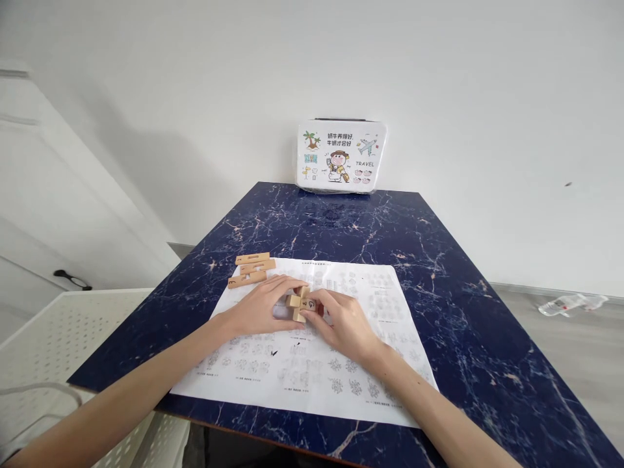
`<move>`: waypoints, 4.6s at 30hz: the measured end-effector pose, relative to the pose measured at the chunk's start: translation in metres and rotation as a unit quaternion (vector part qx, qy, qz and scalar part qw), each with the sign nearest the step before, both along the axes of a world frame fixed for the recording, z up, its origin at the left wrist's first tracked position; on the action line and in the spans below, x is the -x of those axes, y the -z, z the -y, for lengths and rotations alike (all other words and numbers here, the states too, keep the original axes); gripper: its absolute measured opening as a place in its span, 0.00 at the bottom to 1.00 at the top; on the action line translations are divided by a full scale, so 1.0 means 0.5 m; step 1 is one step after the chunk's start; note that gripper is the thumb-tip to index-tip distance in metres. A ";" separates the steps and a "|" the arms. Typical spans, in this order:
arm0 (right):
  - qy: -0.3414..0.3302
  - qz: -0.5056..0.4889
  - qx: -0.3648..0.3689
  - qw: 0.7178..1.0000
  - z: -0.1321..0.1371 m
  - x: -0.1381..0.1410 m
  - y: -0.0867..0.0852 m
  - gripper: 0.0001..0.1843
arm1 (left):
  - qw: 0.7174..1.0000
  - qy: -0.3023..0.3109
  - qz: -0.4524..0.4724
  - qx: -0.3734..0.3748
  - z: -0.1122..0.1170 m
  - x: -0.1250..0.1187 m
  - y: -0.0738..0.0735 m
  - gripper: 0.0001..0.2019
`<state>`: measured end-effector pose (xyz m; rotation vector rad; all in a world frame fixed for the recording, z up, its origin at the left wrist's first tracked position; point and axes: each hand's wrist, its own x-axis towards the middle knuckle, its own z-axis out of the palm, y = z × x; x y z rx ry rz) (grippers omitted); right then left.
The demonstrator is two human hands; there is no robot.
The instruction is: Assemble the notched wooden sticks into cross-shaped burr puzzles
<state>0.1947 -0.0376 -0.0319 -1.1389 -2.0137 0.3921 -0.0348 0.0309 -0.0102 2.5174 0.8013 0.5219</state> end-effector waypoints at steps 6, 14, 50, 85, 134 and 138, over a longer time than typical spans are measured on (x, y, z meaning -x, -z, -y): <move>0.020 -0.010 0.037 0.999 0.006 0.007 -0.005 0.08 | 0.999 0.016 0.028 -0.039 -0.001 -0.001 0.004 0.29; -0.002 -0.010 0.009 1.000 0.003 0.004 0.005 0.06 | 0.996 0.007 0.060 -0.071 -0.002 -0.003 0.005 0.28; 0.013 0.037 -0.016 0.999 -0.005 -0.020 0.002 0.08 | 0.994 0.001 0.080 0.076 -0.005 0.009 0.002 0.33; 0.110 -0.118 0.079 0.984 -0.016 -0.012 -0.002 0.13 | 0.965 -0.193 0.033 -0.174 -0.042 0.023 0.021 0.29; -0.080 -0.457 0.387 0.797 -0.028 -0.044 -0.031 0.27 | 0.890 0.050 0.123 -0.437 -0.009 0.007 -0.008 0.04; 0.042 -0.337 0.300 0.891 -0.025 -0.037 -0.019 0.24 | 0.915 -0.004 0.120 -0.385 -0.015 0.009 0.000 0.04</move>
